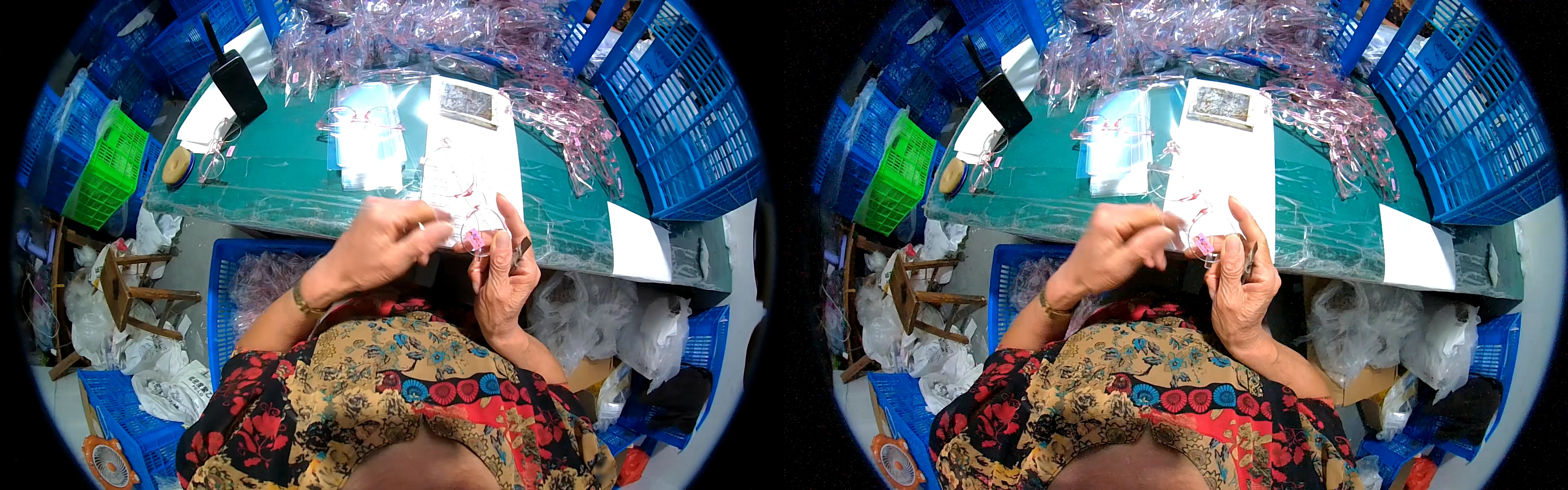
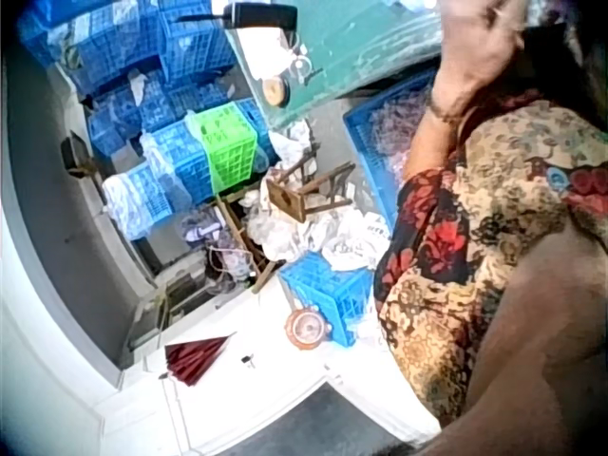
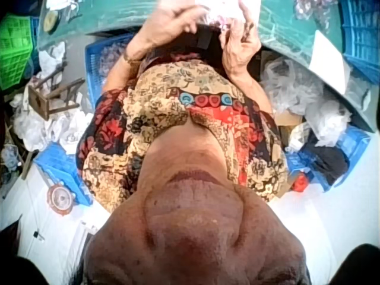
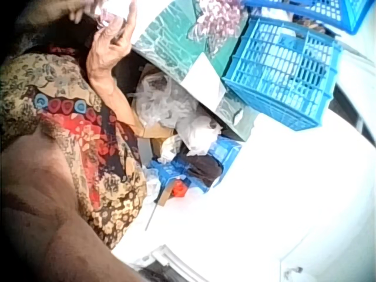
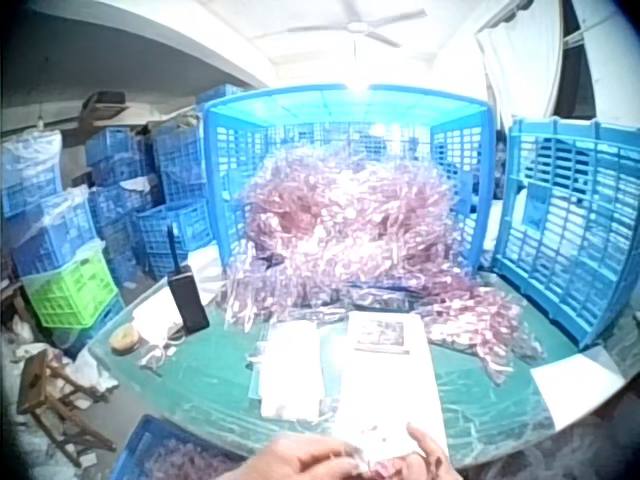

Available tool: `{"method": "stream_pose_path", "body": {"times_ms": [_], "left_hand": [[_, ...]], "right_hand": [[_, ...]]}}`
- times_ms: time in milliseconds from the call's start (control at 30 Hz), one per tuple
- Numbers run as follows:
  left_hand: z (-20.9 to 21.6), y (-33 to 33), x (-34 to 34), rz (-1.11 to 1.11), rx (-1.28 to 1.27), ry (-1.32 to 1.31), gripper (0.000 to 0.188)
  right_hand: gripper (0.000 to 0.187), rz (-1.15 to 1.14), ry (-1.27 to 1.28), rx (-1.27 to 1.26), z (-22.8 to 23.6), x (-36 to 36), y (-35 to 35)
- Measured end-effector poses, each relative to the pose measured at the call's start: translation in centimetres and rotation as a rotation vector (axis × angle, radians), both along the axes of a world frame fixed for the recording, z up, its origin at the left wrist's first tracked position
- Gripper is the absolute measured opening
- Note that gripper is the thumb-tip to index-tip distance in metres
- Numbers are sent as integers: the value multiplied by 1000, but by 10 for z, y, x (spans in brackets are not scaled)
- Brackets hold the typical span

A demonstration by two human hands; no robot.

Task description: The person repeatedly picks up pink-framed glasses and small plastic bags from a green table, places the glasses into the bags, and sets them aside. The process is repeated multiple times with similar items.

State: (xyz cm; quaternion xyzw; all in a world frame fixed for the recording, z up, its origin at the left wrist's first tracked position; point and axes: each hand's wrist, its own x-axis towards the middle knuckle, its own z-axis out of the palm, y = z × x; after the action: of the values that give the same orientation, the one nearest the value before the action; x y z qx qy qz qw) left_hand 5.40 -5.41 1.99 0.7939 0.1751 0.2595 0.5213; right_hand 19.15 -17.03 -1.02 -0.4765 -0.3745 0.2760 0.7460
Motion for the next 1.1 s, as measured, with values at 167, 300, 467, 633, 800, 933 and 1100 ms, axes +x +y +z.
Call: {"method": "stream_pose_path", "body": {"times_ms": [167,300,467,633,800,933,1100], "left_hand": [[12,18,13,159,-728,-437,43],[7,18,16,57,-983,-494,38],[-7,16,12,40,-1077,-507,35],[-12,-3,19,-93,-1016,-406,27],[-5,-22,21,-36,-985,-334,23],[-11,-21,15,-47,-812,-180,23],[1,-11,4,-190,-681,61,36]], "right_hand": [[44,81,-35,-18,3,-7,8],[46,87,-248,-2,3,-5,9],[64,83,-698,128,6,15,5],[68,-143,-846,22,13,18,16],[72,-104,-815,-16,12,16,12],[52,-31,-875,92,11,15,13],[52,-20,-848,186,10,21,9]]}}
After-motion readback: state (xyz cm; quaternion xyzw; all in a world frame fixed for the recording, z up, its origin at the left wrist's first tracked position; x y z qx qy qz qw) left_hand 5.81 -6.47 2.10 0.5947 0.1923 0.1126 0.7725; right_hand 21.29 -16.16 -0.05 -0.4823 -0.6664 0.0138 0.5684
